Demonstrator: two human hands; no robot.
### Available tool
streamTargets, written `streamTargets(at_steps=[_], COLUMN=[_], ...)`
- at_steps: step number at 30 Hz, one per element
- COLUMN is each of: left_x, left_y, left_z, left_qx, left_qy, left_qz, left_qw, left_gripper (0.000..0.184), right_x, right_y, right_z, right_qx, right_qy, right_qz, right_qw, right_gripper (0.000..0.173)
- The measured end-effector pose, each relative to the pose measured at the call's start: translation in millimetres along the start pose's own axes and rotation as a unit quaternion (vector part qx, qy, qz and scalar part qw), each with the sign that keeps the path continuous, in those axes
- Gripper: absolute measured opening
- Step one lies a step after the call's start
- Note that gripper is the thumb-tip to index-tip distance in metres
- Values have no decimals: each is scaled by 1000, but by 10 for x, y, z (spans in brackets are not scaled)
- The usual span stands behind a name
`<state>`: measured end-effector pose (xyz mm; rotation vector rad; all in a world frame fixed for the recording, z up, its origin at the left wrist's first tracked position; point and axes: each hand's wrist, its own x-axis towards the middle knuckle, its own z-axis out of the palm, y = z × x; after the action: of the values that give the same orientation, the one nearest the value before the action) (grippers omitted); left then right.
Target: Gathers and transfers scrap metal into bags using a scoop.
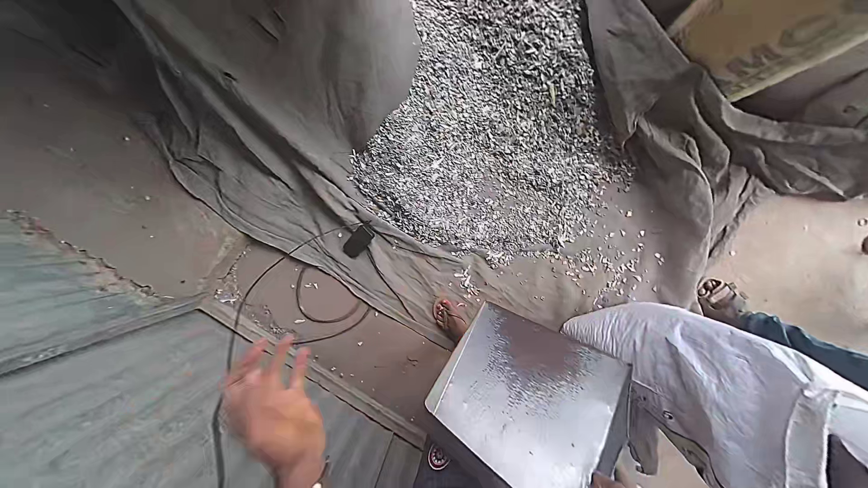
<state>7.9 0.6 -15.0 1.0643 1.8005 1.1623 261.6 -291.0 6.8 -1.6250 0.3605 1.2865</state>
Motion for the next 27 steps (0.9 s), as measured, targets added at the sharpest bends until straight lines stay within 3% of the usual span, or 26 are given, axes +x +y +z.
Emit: streamTargets(at_steps=[1,3,6,9,12,15,18,22,27], left_x=[35,121,191,266,347,300,191,92,140], left_y=[-186,-658,-1605,-2365,-2722,-2882,-2995,-3231,-3089], left_z=[82,374,676,797,896,973,1086,1071,1126], left_qx=[39,145,314,320,345,265,273,293,278], left_qy=[-97,-231,-256,-263,-331,-291,-195,-90,-19], left_qz=[-29,-104,-224,-346,-321,-365,-384,-382,-387], left_qw=[994,957,886,842,818,844,860,872,879], left_gripper=[46,54,62,47,51,58,55,49,37], right_x=[282,816,1645,2372,2967,3402,3809,3796,3739], right_y=[272,376,491,716,815,844,888,1065,832], right_z=[-206,-147,261,621,808,950,1130,1176,1323], right_qx=[-68,-187,-260,-293,-313,-368,-474,-524,-550], right_qy=[30,72,48,54,82,100,109,120,107], right_qz=[40,119,167,171,177,188,199,178,157], right_qw=[996,972,950,939,930,905,851,824,814], right_gripper=[69,69,36,29,29,27,38,40,38])
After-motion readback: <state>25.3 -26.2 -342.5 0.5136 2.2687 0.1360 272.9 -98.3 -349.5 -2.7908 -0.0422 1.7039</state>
